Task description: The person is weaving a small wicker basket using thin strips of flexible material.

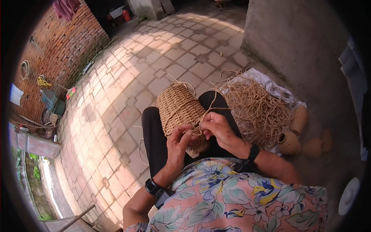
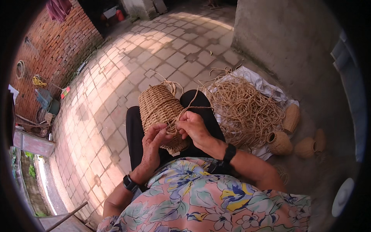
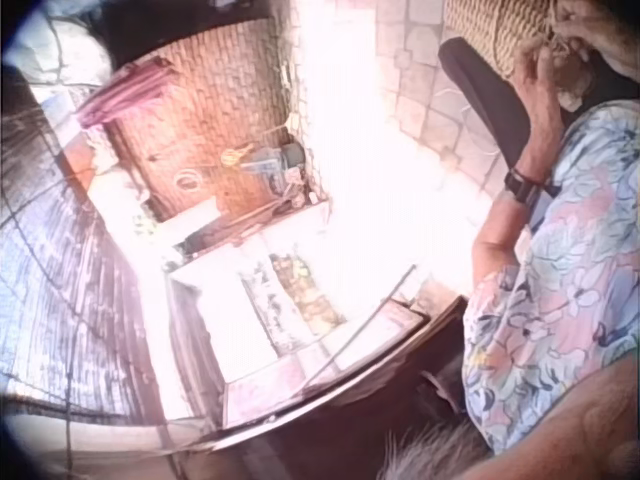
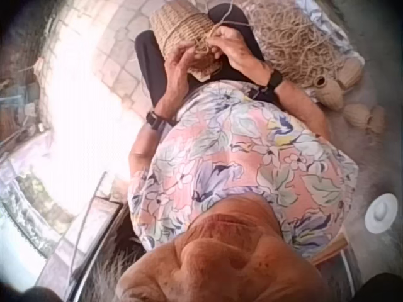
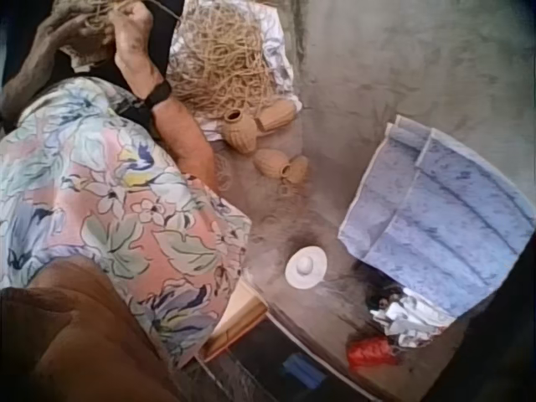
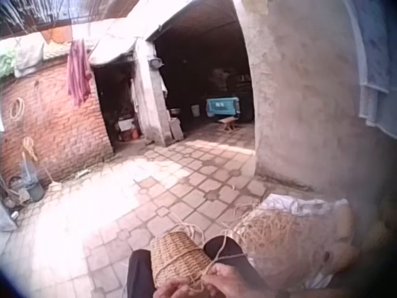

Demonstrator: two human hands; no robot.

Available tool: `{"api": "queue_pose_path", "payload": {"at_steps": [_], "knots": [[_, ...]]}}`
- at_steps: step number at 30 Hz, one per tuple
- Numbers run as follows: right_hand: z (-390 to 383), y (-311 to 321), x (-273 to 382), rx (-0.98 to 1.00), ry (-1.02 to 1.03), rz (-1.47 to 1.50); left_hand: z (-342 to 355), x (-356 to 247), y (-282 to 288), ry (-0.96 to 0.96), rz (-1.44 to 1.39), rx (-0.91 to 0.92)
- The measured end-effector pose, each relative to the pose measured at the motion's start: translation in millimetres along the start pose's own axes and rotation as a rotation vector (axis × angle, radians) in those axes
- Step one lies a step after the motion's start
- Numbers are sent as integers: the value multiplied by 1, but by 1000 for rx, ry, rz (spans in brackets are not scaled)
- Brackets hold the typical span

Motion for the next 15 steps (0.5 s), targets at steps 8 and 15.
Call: {"api": "queue_pose_path", "payload": {"at_steps": [8, 15], "knots": [[2, 1, 1, -19, -26, -62, -2, -4, -3, -4, -9, 57], [2, -4, 6, -136, -120, -252, 1, 3, -2, -17, 116, 105]]}}
Point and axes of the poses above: each hand's wrist, its own z-axis towards the middle knuckle, its own y-axis out of the back of the hand, x = y × z, the point moved 4 cm from there along z, towards the middle knuckle
